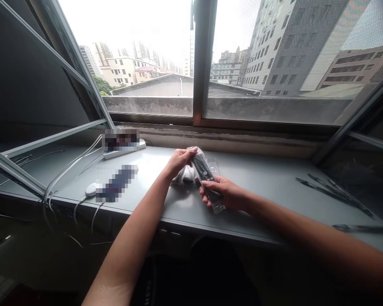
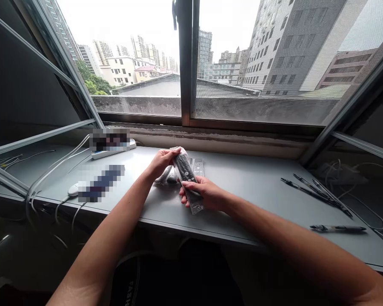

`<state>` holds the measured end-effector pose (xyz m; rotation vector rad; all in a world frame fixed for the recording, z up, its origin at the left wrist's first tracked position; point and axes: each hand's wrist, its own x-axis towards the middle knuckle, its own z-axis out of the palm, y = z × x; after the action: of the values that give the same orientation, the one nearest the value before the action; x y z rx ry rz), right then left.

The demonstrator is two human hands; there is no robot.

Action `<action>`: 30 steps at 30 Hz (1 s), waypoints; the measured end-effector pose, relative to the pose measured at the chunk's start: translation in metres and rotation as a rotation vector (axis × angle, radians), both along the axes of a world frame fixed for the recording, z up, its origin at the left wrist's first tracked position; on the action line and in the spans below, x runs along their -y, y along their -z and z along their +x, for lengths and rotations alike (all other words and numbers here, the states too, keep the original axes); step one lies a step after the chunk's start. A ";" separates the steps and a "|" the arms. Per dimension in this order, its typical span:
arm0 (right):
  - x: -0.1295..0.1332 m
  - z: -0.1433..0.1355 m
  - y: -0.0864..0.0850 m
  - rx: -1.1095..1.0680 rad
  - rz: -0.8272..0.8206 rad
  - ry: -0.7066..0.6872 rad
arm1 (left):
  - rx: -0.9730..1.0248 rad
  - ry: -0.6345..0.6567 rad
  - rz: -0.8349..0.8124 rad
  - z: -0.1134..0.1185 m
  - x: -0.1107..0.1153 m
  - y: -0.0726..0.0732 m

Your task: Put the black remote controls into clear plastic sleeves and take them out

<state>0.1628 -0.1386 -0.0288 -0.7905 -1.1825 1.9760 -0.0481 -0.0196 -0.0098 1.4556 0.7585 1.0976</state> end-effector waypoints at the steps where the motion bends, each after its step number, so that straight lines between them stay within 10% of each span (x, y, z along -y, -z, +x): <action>1: -0.001 0.001 0.001 0.007 0.004 -0.001 | 0.021 -0.026 0.010 -0.001 0.000 -0.001; 23: -0.001 0.001 -0.004 0.006 0.045 0.008 | -0.137 0.077 0.043 -0.003 0.010 -0.007; 30: -0.004 0.001 0.001 -0.024 0.062 -0.018 | 0.030 -0.122 0.093 -0.005 0.003 -0.003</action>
<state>0.1633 -0.1344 -0.0302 -0.7256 -1.2351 1.9479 -0.0529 -0.0225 -0.0064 1.4831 0.7925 1.2599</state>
